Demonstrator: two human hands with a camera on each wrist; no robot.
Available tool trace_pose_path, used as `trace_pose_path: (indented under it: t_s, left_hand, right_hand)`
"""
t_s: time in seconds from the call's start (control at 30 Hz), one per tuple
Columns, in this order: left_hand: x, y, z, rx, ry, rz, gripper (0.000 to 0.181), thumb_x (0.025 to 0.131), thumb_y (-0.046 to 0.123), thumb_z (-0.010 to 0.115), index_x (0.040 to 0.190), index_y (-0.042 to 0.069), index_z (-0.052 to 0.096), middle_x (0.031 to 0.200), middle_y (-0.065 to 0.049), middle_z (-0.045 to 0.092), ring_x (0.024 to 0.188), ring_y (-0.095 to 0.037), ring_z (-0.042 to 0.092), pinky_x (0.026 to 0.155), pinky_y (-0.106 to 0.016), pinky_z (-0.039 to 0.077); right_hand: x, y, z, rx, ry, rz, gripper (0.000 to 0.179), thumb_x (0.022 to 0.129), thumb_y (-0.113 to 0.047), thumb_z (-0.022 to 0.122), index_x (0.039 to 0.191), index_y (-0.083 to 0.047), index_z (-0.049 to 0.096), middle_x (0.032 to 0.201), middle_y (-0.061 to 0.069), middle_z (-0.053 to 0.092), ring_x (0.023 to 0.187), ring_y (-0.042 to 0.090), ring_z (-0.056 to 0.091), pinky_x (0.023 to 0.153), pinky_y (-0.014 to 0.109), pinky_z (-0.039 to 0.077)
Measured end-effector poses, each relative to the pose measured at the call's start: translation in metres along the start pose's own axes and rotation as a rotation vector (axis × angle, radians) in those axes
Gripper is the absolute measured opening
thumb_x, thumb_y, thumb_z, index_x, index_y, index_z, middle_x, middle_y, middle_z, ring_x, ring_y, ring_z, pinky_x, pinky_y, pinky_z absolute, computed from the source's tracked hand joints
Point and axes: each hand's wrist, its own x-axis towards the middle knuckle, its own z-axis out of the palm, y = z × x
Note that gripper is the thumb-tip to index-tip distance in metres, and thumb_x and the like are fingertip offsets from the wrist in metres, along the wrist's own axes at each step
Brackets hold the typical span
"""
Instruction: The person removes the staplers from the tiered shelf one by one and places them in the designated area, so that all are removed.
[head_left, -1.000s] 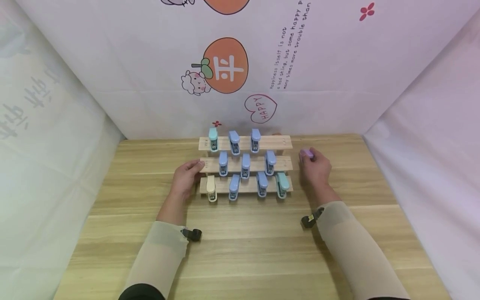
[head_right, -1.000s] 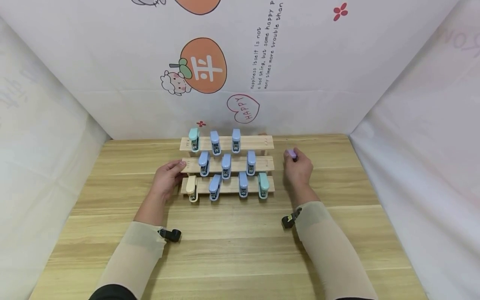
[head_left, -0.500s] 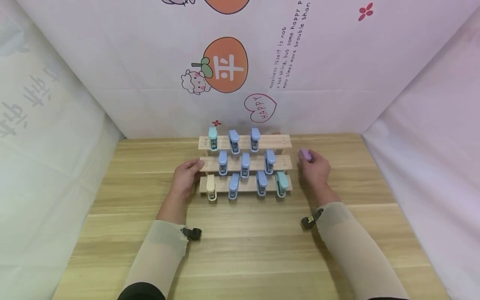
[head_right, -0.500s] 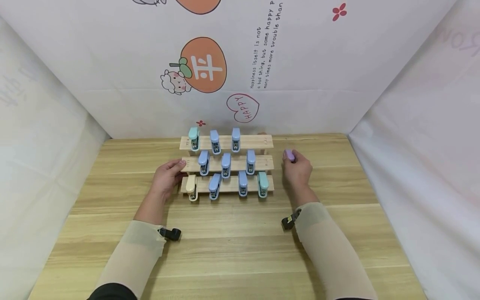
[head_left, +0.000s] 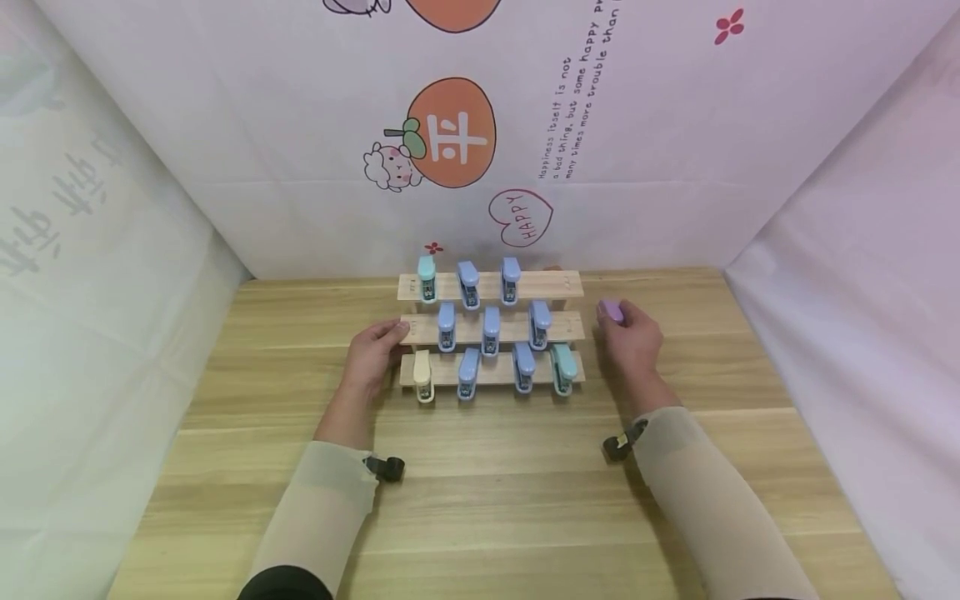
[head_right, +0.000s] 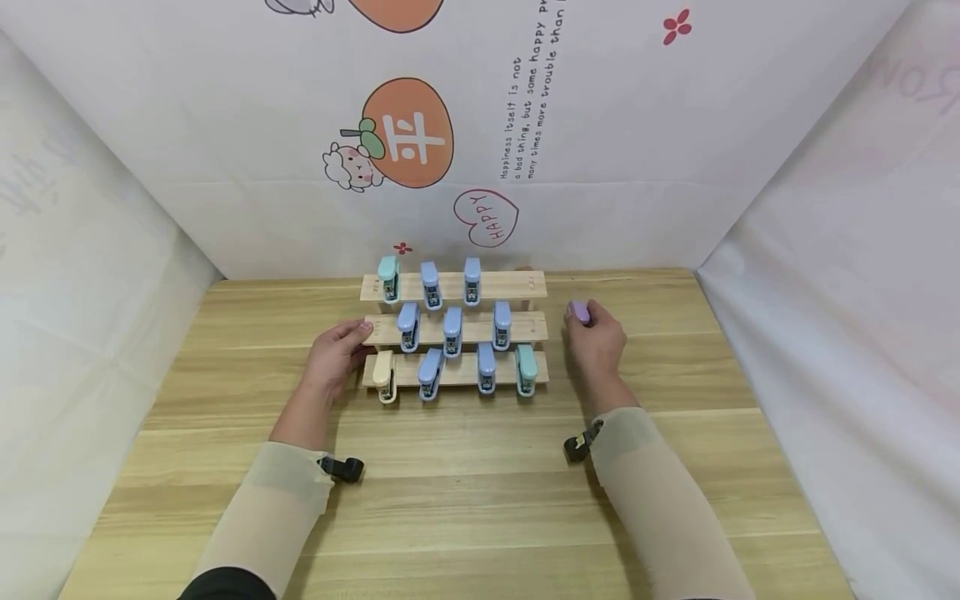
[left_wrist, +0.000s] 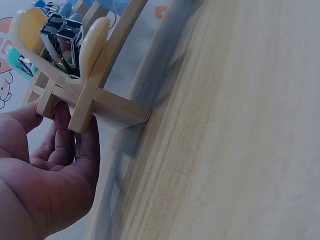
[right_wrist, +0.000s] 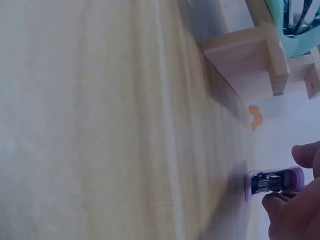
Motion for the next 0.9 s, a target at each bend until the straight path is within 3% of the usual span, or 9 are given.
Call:
trace_pose_path:
  t_s: [0.3,0.5,0.9]
  left_hand:
    - [0.001,0.000,-0.001,-0.012,0.010,-0.002,0.058,0.098,0.035,0.074,0.142,-0.001,0.059,0.136,-0.017,0.065,0.121,-0.028,0.065,0.104,-0.035,0.055]
    - [0.001,0.000,0.000,0.003,0.011,-0.013,0.060,0.098,0.037,0.074,0.143,0.001,0.058,0.137,-0.016,0.065,0.122,-0.027,0.065,0.105,-0.035,0.054]
    - [0.000,0.001,0.002,-0.041,0.012,-0.010,0.054,0.099,0.032,0.073,0.140,-0.001,0.060,0.135,-0.018,0.065,0.120,-0.027,0.065,0.104,-0.037,0.055]
  right_hand:
    - [0.001,-0.003,-0.005,0.027,0.034,-0.061,0.071,0.098,-0.043,0.070,0.156,-0.009,0.045,0.155,0.015,0.049,0.143,0.028,0.048,0.119,0.041,0.040]
    - [-0.001,-0.007,-0.008,0.065,0.053,-0.050,0.073,0.097,-0.043,0.072,0.156,-0.012,0.044,0.157,0.011,0.048,0.143,0.026,0.048,0.118,0.039,0.041]
    - [-0.010,-0.020,-0.009,0.116,0.077,-0.122,0.068,0.098,-0.040,0.069,0.157,-0.015,0.046,0.158,0.005,0.048,0.143,0.021,0.048,0.117,0.032,0.043]
